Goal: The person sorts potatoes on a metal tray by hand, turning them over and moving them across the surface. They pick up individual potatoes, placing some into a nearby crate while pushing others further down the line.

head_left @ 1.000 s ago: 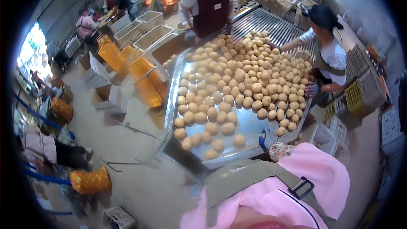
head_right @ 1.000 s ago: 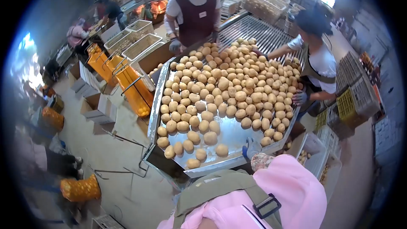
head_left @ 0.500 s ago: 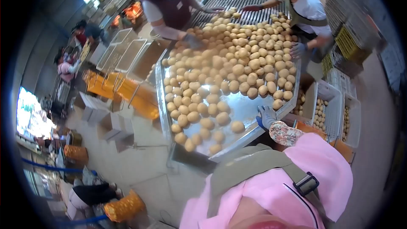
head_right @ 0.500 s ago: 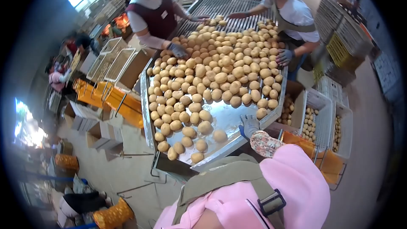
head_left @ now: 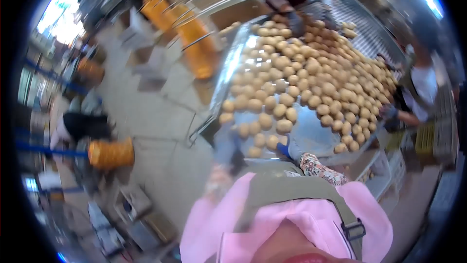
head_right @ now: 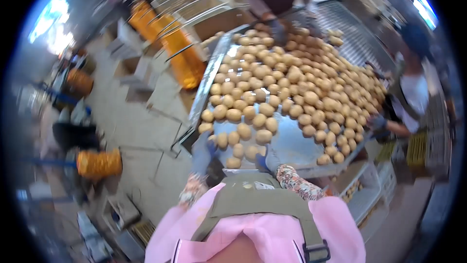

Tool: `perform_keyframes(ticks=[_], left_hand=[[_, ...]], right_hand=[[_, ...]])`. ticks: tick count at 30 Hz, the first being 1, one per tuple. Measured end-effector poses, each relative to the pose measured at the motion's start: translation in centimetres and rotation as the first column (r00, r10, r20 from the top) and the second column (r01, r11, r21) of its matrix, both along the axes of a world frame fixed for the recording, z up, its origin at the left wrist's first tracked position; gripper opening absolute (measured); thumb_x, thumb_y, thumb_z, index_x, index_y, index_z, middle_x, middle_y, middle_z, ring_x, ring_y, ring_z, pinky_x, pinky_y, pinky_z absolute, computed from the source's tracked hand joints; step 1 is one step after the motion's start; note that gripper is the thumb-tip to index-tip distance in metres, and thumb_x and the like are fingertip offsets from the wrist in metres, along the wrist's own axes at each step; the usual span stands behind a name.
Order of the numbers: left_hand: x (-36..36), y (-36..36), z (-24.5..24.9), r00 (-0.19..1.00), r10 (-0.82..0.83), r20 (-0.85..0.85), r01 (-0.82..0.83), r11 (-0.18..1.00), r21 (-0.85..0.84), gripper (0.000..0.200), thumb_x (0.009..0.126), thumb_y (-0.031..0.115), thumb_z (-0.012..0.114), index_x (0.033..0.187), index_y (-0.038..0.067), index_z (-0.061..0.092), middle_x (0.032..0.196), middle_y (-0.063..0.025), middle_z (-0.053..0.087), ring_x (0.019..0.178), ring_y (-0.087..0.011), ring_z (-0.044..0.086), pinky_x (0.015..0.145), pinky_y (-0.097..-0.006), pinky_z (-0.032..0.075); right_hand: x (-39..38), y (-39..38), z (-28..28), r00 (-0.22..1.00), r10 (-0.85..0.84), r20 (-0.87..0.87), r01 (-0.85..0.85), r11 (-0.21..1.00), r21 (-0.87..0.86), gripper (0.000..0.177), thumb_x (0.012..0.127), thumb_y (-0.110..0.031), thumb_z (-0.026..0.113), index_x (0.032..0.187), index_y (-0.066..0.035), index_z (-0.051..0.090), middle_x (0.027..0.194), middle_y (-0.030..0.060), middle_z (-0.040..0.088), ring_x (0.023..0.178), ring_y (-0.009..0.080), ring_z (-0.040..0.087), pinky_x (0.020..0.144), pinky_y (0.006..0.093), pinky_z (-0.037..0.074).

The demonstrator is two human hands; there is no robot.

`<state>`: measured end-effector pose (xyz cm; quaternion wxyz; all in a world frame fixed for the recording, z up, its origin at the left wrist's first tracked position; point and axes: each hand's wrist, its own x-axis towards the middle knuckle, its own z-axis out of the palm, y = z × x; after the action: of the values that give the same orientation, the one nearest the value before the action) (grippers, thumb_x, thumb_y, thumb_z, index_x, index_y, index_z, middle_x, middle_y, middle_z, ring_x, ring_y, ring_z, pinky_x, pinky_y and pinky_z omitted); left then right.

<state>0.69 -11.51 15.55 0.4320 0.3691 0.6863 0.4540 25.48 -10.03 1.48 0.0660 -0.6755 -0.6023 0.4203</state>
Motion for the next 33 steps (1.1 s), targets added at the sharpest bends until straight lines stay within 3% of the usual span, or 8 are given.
perform_keyframes(ticks=[1,4,14,16,23,25,27,33], left_hand=[[-0.4,2.3,-7.6,0.96,0.083,0.266,-0.06,0.994,-0.091,0.032,0.091,0.017,0.052,0.118,0.003,0.06,0.106,-0.0185,0.065,0.094,-0.034,0.063,0.083,-0.0408,0.051],[3.0,3.1,-19.8,0.327,-0.075,-0.942,0.422,0.903,0.074,0.042,0.093,0.022,0.049,0.132,0.006,0.051,0.121,-0.0139,0.057,0.111,-0.0295,0.053,0.096,-0.056,0.036],[-2.5,-4.8,-15.2,0.542,-0.458,-0.704,0.272,0.889,-0.369,0.066,0.088,0.041,0.058,0.144,0.012,0.039,0.153,-0.014,0.029,0.141,-0.0402,0.023,0.113,-0.0611,0.011],[-3.7,-3.5,-16.6,0.293,-0.384,-0.876,0.263,0.913,-0.312,0.071,0.086,0.038,0.061,0.146,0.012,0.036,0.153,-0.0164,0.027,0.141,-0.0427,0.02,0.113,-0.0607,0.011],[-3.0,19.5,-13.6,0.569,-0.091,-0.817,0.338,0.932,0.131,0.066,0.093,0.039,0.05,0.148,0.007,0.031,0.153,-0.0228,0.023,0.138,-0.0475,0.022,0.115,-0.0538,0.017],[-1.1,24.2,-13.6,0.655,-0.144,-0.742,0.268,0.962,0.05,0.067,0.094,0.043,0.047,0.147,0.005,0.032,0.153,-0.0229,0.024,0.138,-0.0468,0.024,0.115,-0.0552,0.016],[0.9,26.4,-13.4,0.739,-0.177,-0.65,0.2,0.979,-0.039,0.069,0.094,0.047,0.044,0.146,0.003,0.033,0.152,-0.0229,0.026,0.138,-0.046,0.025,0.114,-0.0566,0.016],[5.8,21.6,-11.3,0.472,-0.544,-0.693,0.381,0.835,-0.396,0.077,0.087,0.057,0.051,0.151,0.025,0.026,0.158,-0.0158,0.013,0.141,-0.054,0.003,0.11,-0.0689,0.001]], right_hand=[[-1.0,1.3,0.2,0.997,0.077,-0.007,-0.078,0.997,-0.008,0.069,0.08,-0.049,0.066,0.131,-0.004,0.051,0.131,0.024,0.051,0.118,0.035,0.052,0.103,0.046,0.039],[-3.6,4.3,2.1,0.763,0.603,0.234,-0.646,0.712,0.274,0.059,0.083,-0.048,0.062,0.126,-0.008,0.056,0.119,0.0213,0.06,0.109,0.035,0.058,0.096,0.0454,0.043],[6.6,7.5,0.4,0.964,-0.054,-0.259,0.099,0.982,0.162,0.038,0.089,-0.027,0.058,0.115,0.001,0.058,0.103,0.0213,0.064,0.096,0.0345,0.061,0.088,0.0446,0.045],[2.0,5.8,2.2,0.949,0.212,0.233,-0.277,0.916,0.292,0.038,0.089,-0.03,0.058,0.113,0.0,0.058,0.098,0.0168,0.064,0.092,0.0309,0.06,0.085,0.042,0.046],[-0.5,17.7,6.9,0.782,0.24,-0.575,-0.297,0.955,-0.005,0.03,0.095,-0.027,0.052,0.105,-0.001,0.061,0.099,0.0101,0.063,0.092,0.0215,0.06,0.076,0.0314,0.049],[3.5,25.1,3.6,0.597,-0.429,-0.678,0.264,0.903,-0.339,0.033,0.098,-0.025,0.052,0.117,0.001,0.058,0.104,0.0044,0.059,0.086,0.0129,0.057,0.074,0.026,0.049],[8.8,30.5,0.9,0.949,0.062,-0.309,0.115,0.843,0.525,0.032,0.097,-0.018,0.052,0.122,0.001,0.055,0.107,0.0053,0.056,0.088,0.0128,0.05,0.078,0.0269,0.045],[11.1,27.3,-0.9,0.885,-0.204,0.418,-0.073,0.827,0.558,0.054,0.095,-0.031,0.048,0.142,-0.007,0.036,0.14,0.0163,0.037,0.128,0.0314,0.033,0.105,0.0452,0.027]])
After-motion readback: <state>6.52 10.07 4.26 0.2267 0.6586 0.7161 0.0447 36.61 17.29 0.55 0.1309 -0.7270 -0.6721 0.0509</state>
